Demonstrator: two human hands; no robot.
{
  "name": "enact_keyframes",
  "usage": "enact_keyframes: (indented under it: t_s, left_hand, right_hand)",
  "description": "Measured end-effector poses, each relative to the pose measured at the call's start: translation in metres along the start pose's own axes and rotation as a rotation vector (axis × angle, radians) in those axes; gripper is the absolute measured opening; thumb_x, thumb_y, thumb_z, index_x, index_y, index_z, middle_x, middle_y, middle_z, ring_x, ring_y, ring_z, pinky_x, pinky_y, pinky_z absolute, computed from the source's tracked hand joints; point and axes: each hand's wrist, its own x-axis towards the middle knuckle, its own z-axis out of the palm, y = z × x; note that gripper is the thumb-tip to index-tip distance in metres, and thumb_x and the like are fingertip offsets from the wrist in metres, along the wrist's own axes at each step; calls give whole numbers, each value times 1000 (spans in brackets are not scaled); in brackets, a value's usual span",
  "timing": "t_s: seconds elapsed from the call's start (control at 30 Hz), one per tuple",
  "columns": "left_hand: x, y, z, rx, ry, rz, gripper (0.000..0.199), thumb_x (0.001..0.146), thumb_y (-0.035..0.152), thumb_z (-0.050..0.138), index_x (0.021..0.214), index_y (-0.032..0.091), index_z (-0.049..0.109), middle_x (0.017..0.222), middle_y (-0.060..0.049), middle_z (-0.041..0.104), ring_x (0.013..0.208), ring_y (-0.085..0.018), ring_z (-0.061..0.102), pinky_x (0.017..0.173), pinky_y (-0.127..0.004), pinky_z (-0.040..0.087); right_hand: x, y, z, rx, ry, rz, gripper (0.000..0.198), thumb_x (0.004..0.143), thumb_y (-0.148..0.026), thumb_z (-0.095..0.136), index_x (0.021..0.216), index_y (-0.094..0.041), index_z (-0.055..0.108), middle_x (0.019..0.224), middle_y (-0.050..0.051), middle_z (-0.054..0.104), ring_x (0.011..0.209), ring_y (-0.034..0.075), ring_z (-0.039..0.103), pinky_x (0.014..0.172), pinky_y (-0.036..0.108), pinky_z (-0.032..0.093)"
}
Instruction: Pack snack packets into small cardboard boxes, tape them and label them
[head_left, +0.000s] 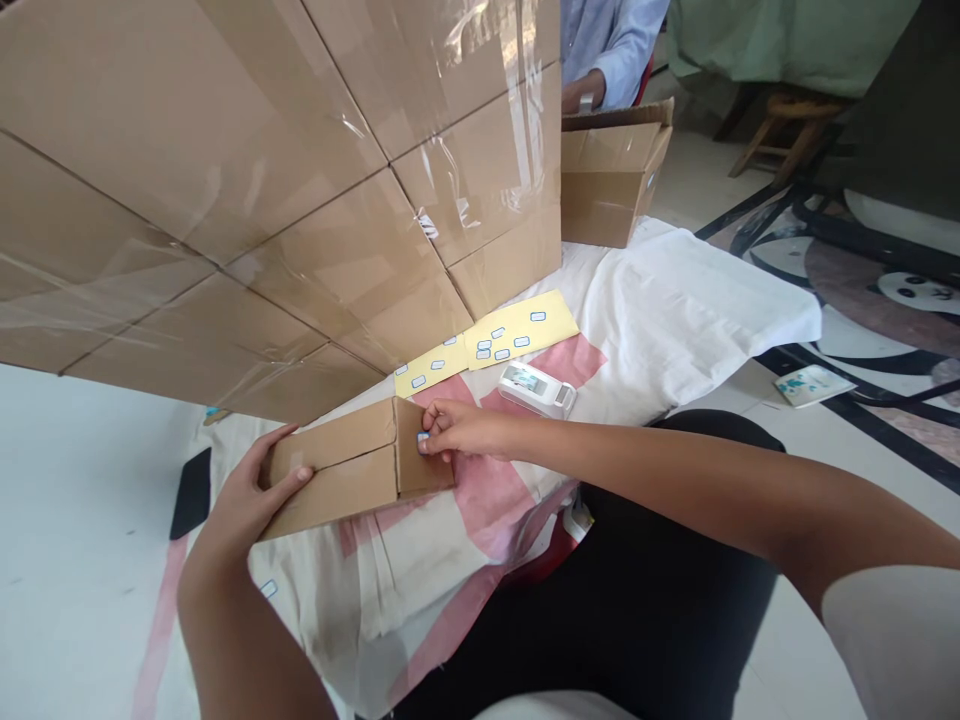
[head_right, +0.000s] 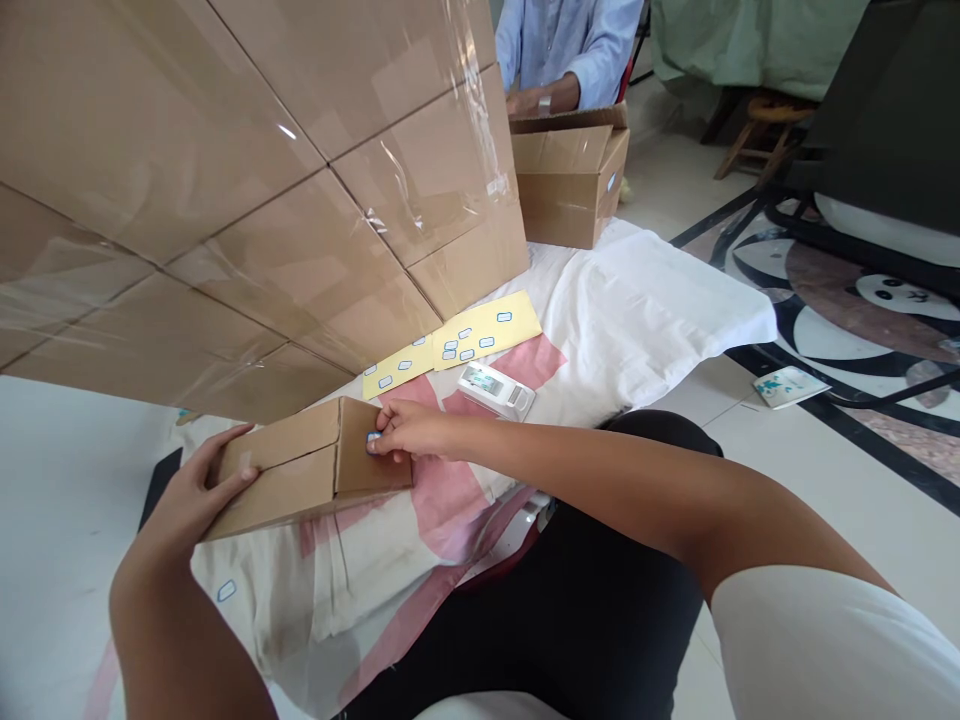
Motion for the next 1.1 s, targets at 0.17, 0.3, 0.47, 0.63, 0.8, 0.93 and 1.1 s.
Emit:
enact_keyframes:
  t_s: [0.17, 0.3, 0.47, 0.63, 0.8, 0.93, 1.1]
  left_hand:
    - [1, -1, 1, 7, -1, -6, 81, 69, 66, 64, 138, 25, 54, 131, -10, 62, 120, -34, 59, 100, -43, 49]
    - [1, 0, 1, 7, -15, -6, 81, 70, 66, 64, 139, 25, 52, 135, -11, 60, 122, -35, 58, 103, -46, 47]
    - [-1, 3, 1, -42, -28, 28, 78, 73, 64, 65, 138, 22, 53, 138, -12, 59, 127, -34, 56, 106, -44, 46]
    - [-1, 1, 1, -39, -13, 65, 74, 76, 64, 65, 137, 23, 54, 140, -11, 60, 128, -34, 57, 106, -44, 47]
    - [0, -1, 1, -42, -6, 101, 74, 76, 66, 64, 136, 23, 54, 140, -11, 60, 129, -34, 57, 104, -41, 49]
    - [-1, -1, 1, -35, -10, 76, 76, 75, 67, 63, 137, 24, 53, 138, -11, 61, 128, -34, 57, 105, -42, 48]
    - [-2, 5, 0, -12, -16, 47, 78, 73, 65, 64, 136, 20, 53, 133, -12, 62, 121, -33, 59, 101, -42, 49]
  right_hand:
    - [3, 3, -2, 3, 3, -18, 43, 70, -27, 87, 86, -22, 47, 70, -7, 62, 56, 9, 55, 51, 20, 37]
    - [4, 14, -10, -190, -7, -24, 51, 69, -46, 87, 72, -22, 41, 62, -8, 49, 54, 8, 44, 49, 22, 27]
    - [2, 27, -20, -418, 93, -31, 66, 72, -62, 79, 62, -21, 29, 61, -7, 33, 57, 9, 31, 53, 25, 19]
    - [1, 24, -20, -452, 55, -20, 66, 72, -67, 76, 64, -21, 30, 62, -6, 34, 57, 10, 32, 53, 25, 21]
    - [3, 12, -17, -426, -23, -65, 62, 72, -67, 75, 65, -22, 34, 62, -7, 37, 57, 10, 34, 53, 25, 22]
    - [13, 12, -19, -458, 10, -175, 64, 71, -61, 79, 63, -22, 29, 61, -8, 31, 57, 9, 30, 53, 26, 20]
    - [17, 17, -23, -515, -15, -216, 62, 77, -62, 74, 64, -22, 28, 62, -7, 31, 57, 9, 31, 54, 26, 21]
